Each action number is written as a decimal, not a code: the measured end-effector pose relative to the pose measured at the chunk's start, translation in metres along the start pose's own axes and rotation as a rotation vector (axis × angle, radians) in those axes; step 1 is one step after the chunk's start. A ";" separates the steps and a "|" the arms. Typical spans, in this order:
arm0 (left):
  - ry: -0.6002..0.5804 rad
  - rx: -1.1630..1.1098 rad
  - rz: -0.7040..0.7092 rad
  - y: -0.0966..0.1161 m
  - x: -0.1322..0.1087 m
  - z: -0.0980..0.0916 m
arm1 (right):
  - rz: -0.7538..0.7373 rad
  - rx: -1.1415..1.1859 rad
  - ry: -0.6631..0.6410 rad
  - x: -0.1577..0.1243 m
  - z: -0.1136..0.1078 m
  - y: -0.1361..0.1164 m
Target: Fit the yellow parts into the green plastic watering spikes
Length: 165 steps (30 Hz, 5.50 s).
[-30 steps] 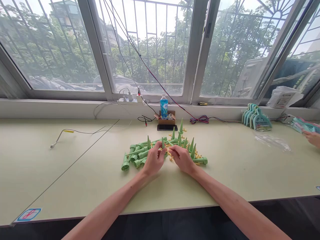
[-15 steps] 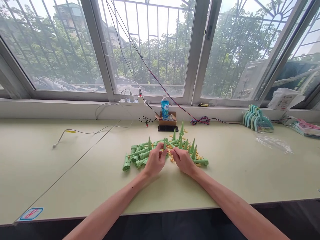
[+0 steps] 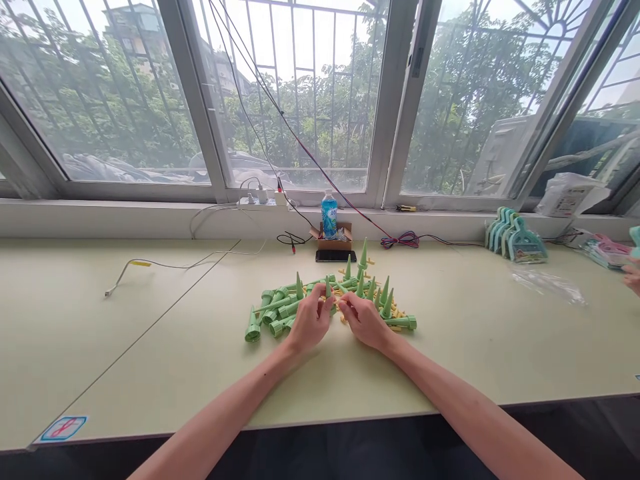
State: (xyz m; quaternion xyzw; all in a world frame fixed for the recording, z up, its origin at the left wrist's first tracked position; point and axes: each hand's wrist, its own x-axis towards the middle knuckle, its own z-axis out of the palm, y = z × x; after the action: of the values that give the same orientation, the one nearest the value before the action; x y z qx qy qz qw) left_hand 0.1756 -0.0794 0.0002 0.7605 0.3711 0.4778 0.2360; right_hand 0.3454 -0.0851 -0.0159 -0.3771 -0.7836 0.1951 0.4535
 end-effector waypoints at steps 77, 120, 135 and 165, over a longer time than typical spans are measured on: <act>-0.045 -0.009 0.045 0.003 0.002 -0.002 | 0.035 -0.001 -0.010 0.001 -0.003 -0.001; 0.013 -0.130 -0.062 0.009 0.005 -0.002 | 0.057 0.105 -0.002 -0.001 -0.005 -0.006; 0.016 -0.084 -0.012 0.009 0.003 -0.003 | 0.033 0.058 -0.004 -0.001 -0.005 -0.006; 0.006 -0.044 0.004 0.009 0.003 -0.002 | 0.031 0.085 0.012 -0.001 -0.003 -0.006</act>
State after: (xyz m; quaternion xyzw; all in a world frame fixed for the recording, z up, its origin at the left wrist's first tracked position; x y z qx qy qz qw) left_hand 0.1781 -0.0831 0.0090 0.7543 0.3596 0.4888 0.2506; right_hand 0.3460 -0.0900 -0.0111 -0.3707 -0.7659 0.2331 0.4707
